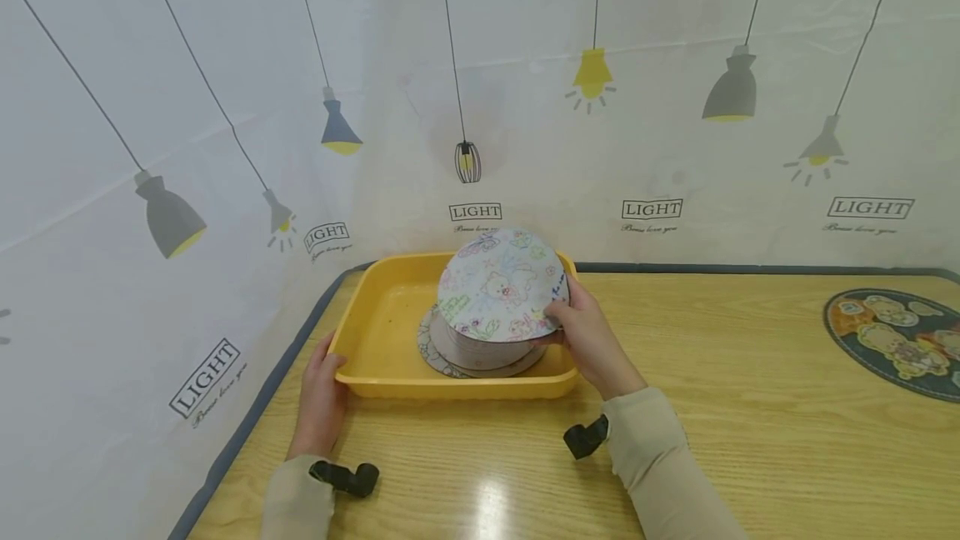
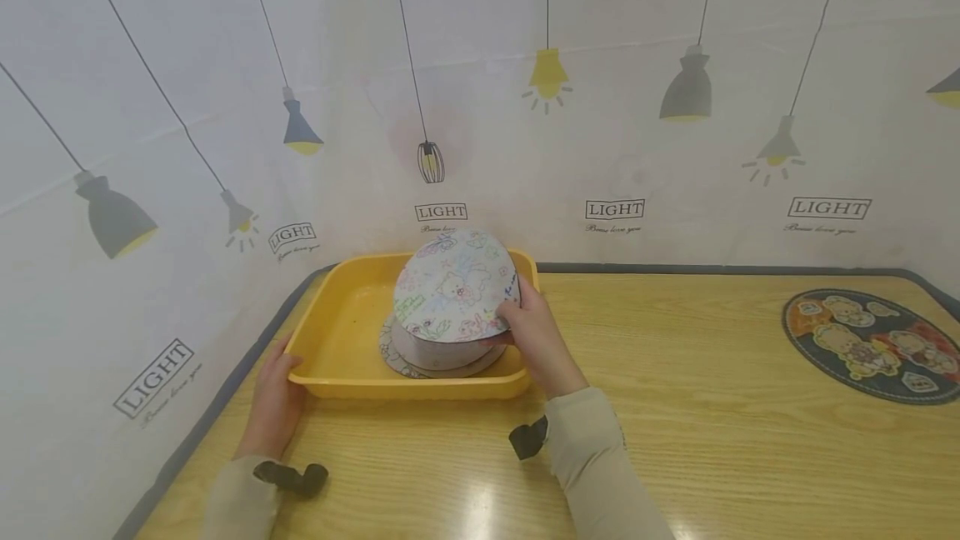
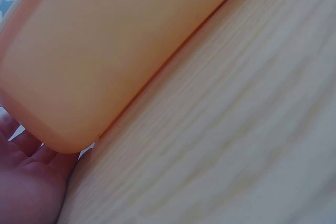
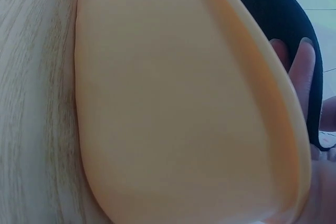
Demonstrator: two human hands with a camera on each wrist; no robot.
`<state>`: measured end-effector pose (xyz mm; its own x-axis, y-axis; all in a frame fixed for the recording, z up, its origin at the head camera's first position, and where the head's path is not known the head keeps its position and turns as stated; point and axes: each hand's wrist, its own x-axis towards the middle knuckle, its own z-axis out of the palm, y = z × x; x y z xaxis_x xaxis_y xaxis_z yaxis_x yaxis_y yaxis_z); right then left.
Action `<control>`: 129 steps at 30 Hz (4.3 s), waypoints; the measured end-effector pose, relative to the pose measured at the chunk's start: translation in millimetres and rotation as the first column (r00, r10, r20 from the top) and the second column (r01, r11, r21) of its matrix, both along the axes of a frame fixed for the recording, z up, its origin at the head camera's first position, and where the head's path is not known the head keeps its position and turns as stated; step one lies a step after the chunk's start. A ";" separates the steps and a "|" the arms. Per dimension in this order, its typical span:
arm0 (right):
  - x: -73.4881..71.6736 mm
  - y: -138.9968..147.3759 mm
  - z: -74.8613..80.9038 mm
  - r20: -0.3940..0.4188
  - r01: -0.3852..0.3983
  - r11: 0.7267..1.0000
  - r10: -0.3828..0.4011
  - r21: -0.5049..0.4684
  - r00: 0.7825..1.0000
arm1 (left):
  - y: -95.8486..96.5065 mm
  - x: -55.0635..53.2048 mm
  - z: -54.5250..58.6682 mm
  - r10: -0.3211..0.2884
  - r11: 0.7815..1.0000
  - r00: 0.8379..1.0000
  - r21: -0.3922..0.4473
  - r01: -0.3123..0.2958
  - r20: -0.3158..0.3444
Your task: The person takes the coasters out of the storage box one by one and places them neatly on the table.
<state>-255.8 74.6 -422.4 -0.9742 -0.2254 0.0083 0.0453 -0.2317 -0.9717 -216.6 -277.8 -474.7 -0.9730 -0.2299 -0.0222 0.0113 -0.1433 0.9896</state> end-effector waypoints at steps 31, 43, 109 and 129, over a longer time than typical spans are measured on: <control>5.9 11.7 11.6 0.044 -0.002 0.988 0.009 -0.153 0.999 | -0.5 -1.3 -0.4 0.008 1.000 1.000 0.010 -0.008 0.008; 0.4 15.5 5.2 0.044 0.020 0.986 -0.013 -0.167 0.999 | 1.6 0.1 2.7 0.026 0.999 1.000 0.048 -0.027 0.013; -7.4 85.8 -13.9 0.199 0.229 0.950 -0.187 -0.211 0.962 | 2.7 1.5 3.6 0.014 0.999 1.000 0.045 -0.014 0.007; -7.4 99.9 -36.1 0.249 0.246 0.928 -0.177 -0.280 0.952 | 3.0 0.9 4.1 0.022 0.999 1.000 0.043 -0.022 0.000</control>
<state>-263.3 174.6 -458.6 -0.9845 -0.0335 -0.1721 0.1626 -0.5413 -0.8250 -215.7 -274.8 -470.6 -0.9678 -0.2496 -0.0323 0.0150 -0.1852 0.9826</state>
